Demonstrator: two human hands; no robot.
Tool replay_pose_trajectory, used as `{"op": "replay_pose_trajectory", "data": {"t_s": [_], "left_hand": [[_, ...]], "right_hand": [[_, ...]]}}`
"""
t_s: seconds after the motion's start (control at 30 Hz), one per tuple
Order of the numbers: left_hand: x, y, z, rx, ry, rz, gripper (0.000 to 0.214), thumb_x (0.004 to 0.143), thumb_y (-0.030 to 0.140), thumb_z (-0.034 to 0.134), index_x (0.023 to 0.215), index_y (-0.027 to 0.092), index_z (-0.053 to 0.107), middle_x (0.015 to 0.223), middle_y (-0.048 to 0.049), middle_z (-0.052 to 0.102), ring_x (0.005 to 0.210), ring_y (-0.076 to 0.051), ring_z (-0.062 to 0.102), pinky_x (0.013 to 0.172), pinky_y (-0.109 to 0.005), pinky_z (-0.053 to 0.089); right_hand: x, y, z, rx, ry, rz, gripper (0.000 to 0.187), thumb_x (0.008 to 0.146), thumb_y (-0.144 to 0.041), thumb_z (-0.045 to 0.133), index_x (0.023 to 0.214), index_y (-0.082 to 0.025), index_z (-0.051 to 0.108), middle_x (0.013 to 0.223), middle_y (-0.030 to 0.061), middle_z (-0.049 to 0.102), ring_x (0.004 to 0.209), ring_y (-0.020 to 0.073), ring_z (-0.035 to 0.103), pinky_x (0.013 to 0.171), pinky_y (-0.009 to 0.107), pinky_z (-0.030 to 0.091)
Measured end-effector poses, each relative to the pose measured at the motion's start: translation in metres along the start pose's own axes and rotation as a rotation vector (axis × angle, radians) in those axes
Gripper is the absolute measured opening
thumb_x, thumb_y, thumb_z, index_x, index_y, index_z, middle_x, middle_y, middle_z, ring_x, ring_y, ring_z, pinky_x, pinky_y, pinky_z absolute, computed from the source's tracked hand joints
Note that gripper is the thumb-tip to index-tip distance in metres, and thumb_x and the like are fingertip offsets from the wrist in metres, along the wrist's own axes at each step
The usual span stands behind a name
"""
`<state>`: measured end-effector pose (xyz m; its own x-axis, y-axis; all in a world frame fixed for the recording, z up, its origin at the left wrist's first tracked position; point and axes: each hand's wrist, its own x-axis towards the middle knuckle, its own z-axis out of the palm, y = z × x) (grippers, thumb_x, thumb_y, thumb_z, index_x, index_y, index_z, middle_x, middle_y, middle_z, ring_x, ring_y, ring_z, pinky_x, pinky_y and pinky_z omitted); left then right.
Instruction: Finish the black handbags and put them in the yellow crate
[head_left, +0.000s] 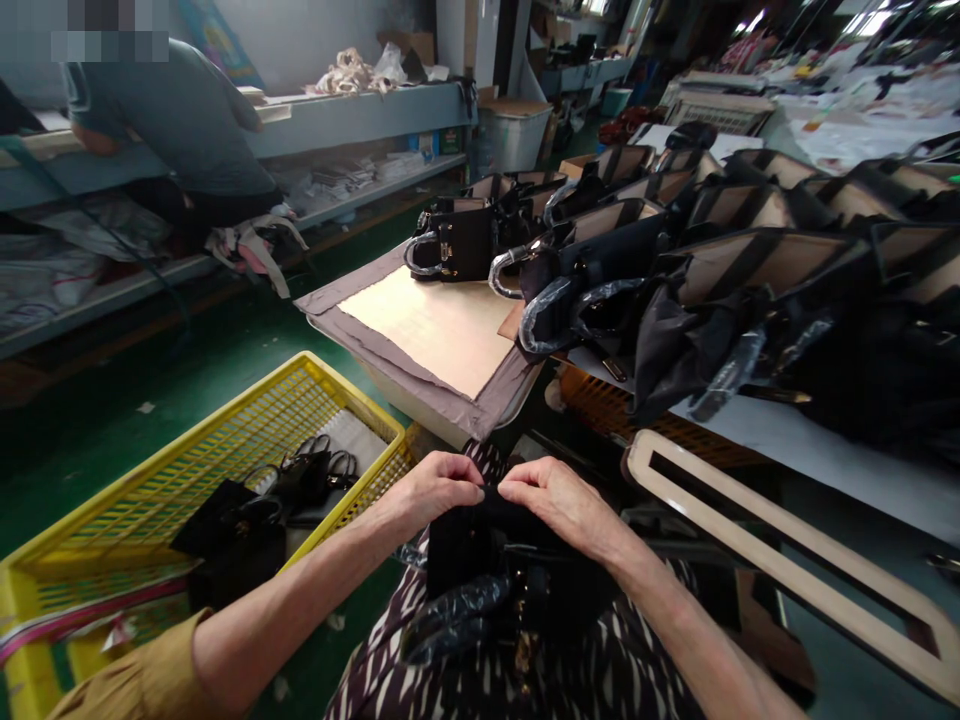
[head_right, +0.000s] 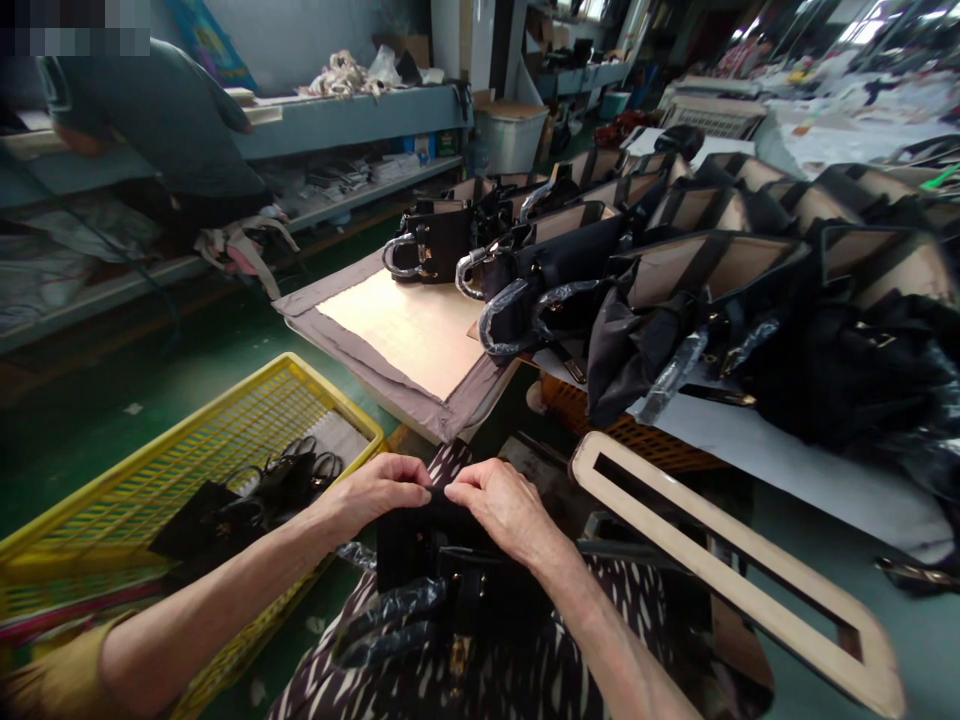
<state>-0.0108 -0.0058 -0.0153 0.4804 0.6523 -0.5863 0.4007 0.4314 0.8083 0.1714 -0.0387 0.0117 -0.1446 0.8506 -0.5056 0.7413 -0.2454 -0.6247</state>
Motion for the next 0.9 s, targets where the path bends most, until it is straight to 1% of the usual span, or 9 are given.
{"op": "replay_pose_trajectory", "data": {"t_s": [0.17, 0.3, 0.47, 0.6, 0.8, 0.9], "left_hand": [[-0.003, -0.003, -0.001, -0.053, -0.052, -0.013, 0.022, 0.059, 0.031, 0.059, 0.07, 0.013, 0.056, 0.052, 0.0044, 0.045, 0.048, -0.008, 0.039, 0.046, -0.019, 0.027], [-0.007, -0.002, 0.0, -0.052, -0.047, -0.027, 0.022, 0.06, 0.032, 0.059, 0.072, 0.013, 0.058, 0.054, 0.004, 0.047, 0.049, -0.008, 0.04, 0.047, -0.019, 0.028], [-0.005, -0.004, 0.0, -0.037, 0.001, -0.026, 0.019, 0.061, 0.03, 0.059, 0.067, 0.012, 0.059, 0.05, 0.0043, 0.046, 0.049, -0.007, 0.038, 0.046, -0.019, 0.026], [-0.001, -0.009, 0.0, -0.104, -0.012, -0.103, 0.018, 0.058, 0.028, 0.06, 0.065, 0.012, 0.059, 0.046, 0.0044, 0.045, 0.043, -0.007, 0.037, 0.043, -0.02, 0.025], [-0.001, -0.013, 0.002, -0.183, -0.013, -0.129, 0.017, 0.053, 0.026, 0.06, 0.062, 0.011, 0.06, 0.044, 0.0034, 0.046, 0.04, -0.008, 0.037, 0.042, -0.021, 0.026], [0.001, -0.016, 0.001, -0.195, -0.042, -0.099, 0.018, 0.053, 0.026, 0.06, 0.063, 0.011, 0.06, 0.048, 0.0017, 0.05, 0.043, -0.009, 0.04, 0.044, -0.021, 0.028]], "right_hand": [[0.009, 0.003, 0.003, 0.052, -0.084, 0.011, 0.034, 0.074, -0.045, 0.046, 0.061, -0.017, 0.061, 0.051, -0.0047, 0.04, 0.053, 0.0093, 0.038, 0.047, 0.022, 0.023], [0.011, 0.004, 0.005, 0.079, -0.105, 0.027, 0.034, 0.072, -0.045, 0.047, 0.058, -0.017, 0.058, 0.05, -0.0049, 0.036, 0.051, 0.0088, 0.035, 0.046, 0.022, 0.021], [0.006, 0.001, 0.007, 0.035, -0.073, 0.027, 0.033, 0.073, -0.045, 0.046, 0.055, -0.017, 0.054, 0.05, -0.0049, 0.035, 0.051, 0.0089, 0.035, 0.046, 0.022, 0.021], [0.001, -0.006, 0.005, -0.025, -0.052, 0.042, 0.032, 0.073, -0.043, 0.045, 0.054, -0.018, 0.052, 0.051, -0.0047, 0.037, 0.053, 0.0092, 0.039, 0.048, 0.023, 0.022], [-0.005, -0.011, 0.006, -0.068, -0.011, 0.037, 0.032, 0.074, -0.039, 0.046, 0.051, -0.018, 0.047, 0.05, -0.0052, 0.036, 0.052, 0.0082, 0.04, 0.049, 0.022, 0.024], [-0.007, -0.009, 0.009, -0.085, 0.021, 0.02, 0.032, 0.075, -0.039, 0.046, 0.05, -0.018, 0.048, 0.05, -0.0052, 0.038, 0.053, 0.0083, 0.041, 0.05, 0.022, 0.023]]}}
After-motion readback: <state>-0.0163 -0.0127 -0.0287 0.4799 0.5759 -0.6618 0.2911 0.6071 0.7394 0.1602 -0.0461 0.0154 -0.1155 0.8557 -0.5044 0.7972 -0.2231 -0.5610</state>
